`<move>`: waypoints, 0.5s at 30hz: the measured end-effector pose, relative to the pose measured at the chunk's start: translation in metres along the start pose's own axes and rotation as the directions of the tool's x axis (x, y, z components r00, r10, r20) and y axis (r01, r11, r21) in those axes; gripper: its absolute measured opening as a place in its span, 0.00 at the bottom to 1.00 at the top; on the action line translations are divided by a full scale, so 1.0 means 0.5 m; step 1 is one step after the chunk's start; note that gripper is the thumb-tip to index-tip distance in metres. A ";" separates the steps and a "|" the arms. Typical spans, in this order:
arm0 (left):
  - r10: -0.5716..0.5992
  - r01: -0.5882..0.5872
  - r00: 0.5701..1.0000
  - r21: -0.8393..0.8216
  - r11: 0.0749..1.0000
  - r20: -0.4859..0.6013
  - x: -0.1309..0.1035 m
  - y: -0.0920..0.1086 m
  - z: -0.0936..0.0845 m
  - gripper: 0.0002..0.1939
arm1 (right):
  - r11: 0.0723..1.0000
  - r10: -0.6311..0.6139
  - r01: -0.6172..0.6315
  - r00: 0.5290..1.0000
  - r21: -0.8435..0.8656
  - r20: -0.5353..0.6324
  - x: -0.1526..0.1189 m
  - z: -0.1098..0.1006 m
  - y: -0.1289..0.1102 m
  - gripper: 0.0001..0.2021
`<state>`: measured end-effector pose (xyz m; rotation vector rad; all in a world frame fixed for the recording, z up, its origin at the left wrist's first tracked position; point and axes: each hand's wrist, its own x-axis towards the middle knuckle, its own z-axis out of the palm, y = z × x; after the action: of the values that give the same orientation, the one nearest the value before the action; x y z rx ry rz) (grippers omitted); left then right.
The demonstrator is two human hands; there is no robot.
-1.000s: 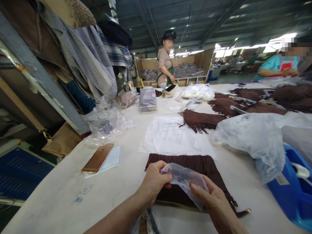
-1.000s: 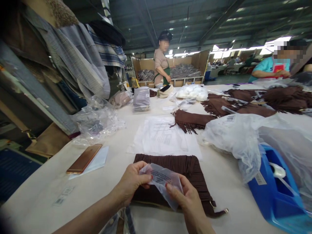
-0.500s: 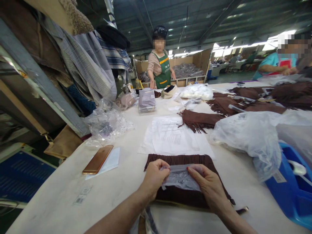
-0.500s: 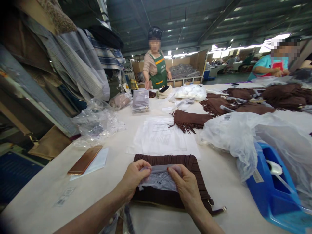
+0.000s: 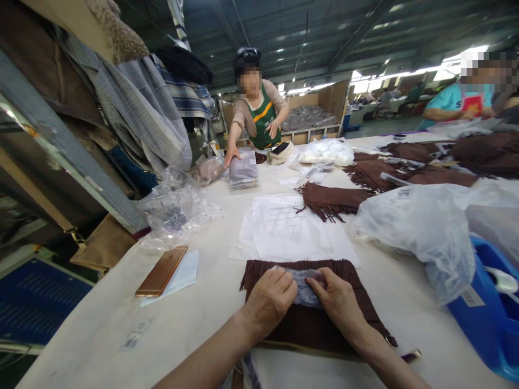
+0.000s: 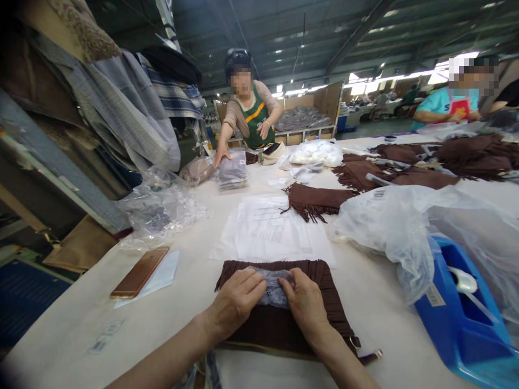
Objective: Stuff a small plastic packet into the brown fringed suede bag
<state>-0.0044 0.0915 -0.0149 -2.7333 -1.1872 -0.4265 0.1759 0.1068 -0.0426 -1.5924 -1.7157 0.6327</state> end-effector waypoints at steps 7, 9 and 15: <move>-0.075 0.085 0.995 -0.171 0.982 0.067 -0.010 -0.008 0.006 0.08 | 0.965 -0.074 0.035 0.987 -0.262 -0.141 -0.011 -0.045 0.022 0.10; -0.087 0.099 0.994 -0.208 0.973 0.067 -0.011 -0.007 0.005 0.09 | 0.930 -0.247 0.169 0.945 -0.327 -0.214 -0.016 -0.054 0.010 0.12; -0.094 0.118 0.992 -0.332 0.936 0.088 -0.012 -0.010 -0.005 0.13 | 0.827 -0.542 0.545 0.838 -0.139 0.065 -0.023 0.006 -0.012 0.13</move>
<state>-0.0125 0.0901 -0.0145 -3.0002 -1.4022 -0.6018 0.1700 0.0951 -0.0419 -1.0958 -2.1510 0.2340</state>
